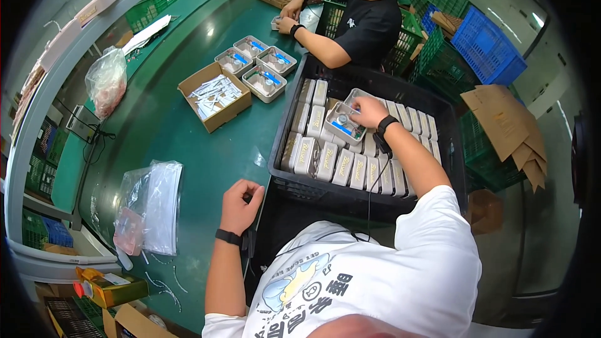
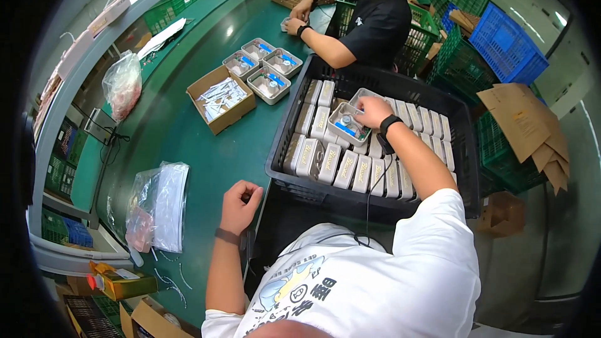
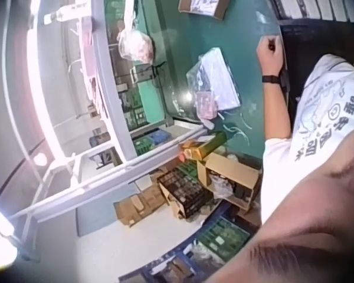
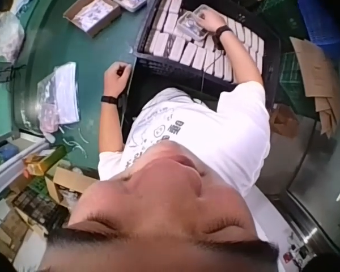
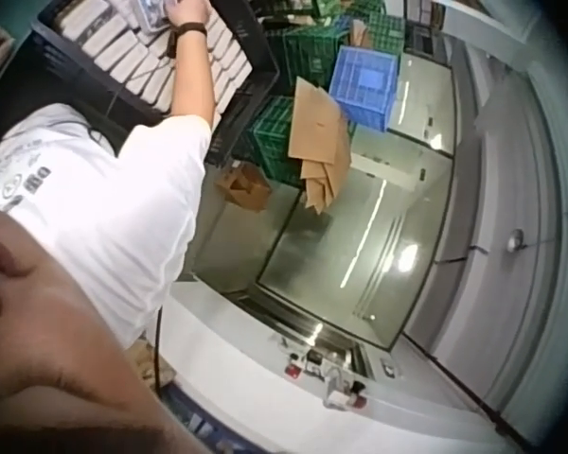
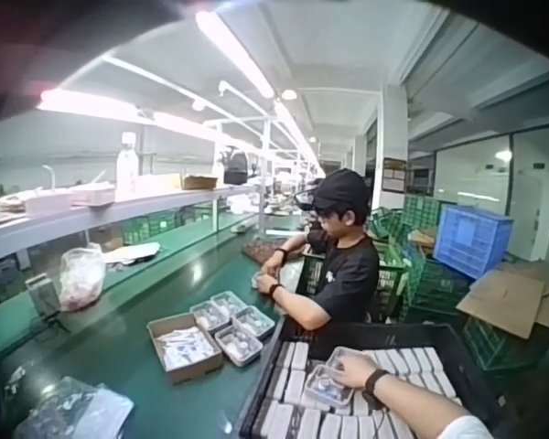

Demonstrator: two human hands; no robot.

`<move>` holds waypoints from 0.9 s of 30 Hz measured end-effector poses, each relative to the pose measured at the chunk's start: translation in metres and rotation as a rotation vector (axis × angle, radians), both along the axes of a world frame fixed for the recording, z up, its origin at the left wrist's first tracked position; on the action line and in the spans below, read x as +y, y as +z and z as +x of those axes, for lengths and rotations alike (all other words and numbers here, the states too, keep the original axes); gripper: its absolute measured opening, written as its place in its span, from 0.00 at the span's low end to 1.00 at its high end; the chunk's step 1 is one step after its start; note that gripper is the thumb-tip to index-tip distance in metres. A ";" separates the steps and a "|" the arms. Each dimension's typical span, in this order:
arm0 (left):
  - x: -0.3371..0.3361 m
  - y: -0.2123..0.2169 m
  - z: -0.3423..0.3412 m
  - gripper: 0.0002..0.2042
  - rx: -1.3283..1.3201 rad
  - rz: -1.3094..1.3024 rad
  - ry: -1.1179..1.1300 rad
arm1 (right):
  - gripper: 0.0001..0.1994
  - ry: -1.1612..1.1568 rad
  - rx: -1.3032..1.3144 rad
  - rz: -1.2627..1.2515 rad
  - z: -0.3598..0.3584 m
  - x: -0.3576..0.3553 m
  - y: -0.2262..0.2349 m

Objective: The person assembles a device by pressing a light strip into the groove of a plastic housing and fitting a white cover over it. They apply a strip of tape to the cover, press it down, and place the completed unit into a crate before repeating the process.

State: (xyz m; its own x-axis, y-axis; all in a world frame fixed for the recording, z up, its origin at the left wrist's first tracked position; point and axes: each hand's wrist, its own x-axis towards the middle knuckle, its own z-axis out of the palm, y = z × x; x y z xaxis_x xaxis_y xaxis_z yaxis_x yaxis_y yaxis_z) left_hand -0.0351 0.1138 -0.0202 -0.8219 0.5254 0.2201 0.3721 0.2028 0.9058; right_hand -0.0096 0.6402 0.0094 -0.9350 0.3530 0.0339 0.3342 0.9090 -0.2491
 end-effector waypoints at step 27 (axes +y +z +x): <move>-0.002 -0.001 -0.004 0.08 0.051 0.030 -0.007 | 0.14 0.152 0.311 -0.383 0.002 -0.012 -0.003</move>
